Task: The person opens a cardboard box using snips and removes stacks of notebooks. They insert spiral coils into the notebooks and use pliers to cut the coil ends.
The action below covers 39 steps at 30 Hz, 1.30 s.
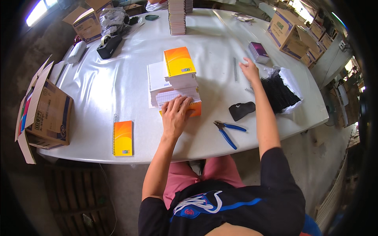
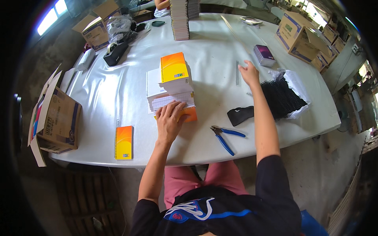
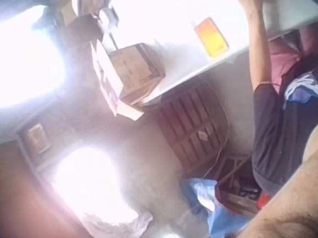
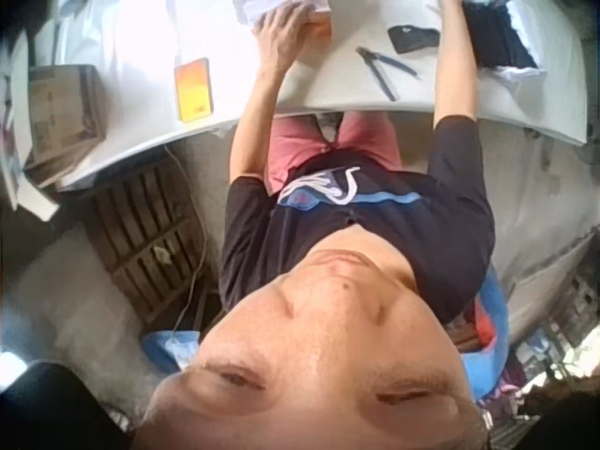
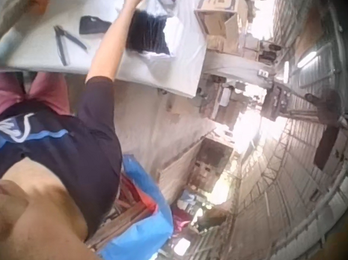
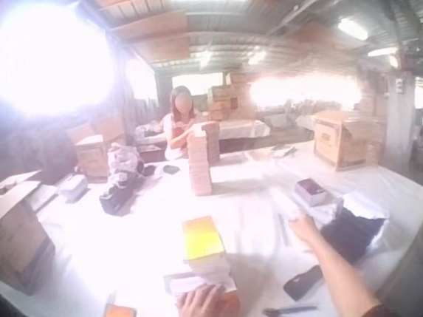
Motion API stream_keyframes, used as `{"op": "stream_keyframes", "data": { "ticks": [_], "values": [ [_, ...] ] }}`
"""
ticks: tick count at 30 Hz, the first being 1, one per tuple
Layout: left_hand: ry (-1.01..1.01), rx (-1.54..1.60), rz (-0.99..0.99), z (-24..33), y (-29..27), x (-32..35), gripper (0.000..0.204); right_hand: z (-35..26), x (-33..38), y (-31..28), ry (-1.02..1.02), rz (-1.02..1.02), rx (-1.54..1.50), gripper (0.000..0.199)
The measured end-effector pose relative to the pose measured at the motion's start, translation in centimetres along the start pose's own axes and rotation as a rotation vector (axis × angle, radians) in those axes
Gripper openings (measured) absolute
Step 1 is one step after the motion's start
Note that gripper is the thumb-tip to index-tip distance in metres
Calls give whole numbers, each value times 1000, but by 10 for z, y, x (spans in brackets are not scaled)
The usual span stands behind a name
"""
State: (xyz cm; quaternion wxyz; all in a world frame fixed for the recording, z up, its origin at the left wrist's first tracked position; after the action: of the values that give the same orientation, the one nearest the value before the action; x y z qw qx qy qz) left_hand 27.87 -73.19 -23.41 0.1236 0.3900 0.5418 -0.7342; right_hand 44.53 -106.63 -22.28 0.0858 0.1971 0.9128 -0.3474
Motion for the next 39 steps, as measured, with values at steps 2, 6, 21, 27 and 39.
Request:
{"op": "stream_keyframes", "data": {
  "ticks": [2, 6, 21, 27, 39],
  "values": [
    [14, 61, -13, -4, 4, -1, 44, 22, -27, 21, 47, 27, 106, 62],
    [67, -38, 39, -1, 0, -2, 33, 47, -45, 60, 144, -11, 238, 68],
    [162, -238, -64, 19, 3, 22, 30, -82, 24, -20, -23, -124, -497, 45],
    [195, -126, 38, 41, -52, 27, 27, -163, 192, -37, -288, -553, -559, 26],
    [-226, -156, 53, 44, -28, 63, 47, -119, 259, 5, -410, -369, -329, 24]
  ]
}}
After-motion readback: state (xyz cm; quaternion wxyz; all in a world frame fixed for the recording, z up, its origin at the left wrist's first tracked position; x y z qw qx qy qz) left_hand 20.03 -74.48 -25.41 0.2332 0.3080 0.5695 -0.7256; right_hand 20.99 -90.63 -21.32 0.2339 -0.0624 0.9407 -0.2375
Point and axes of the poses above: each hand's wrist, its own x-axis away from the middle knuckle, its own y-axis out of the palm, z = x × y, the point moved 7 cm from there along -x, towards the middle knuckle, and after that the axes turned 8 degrees about -x, right-handed, at the moved point
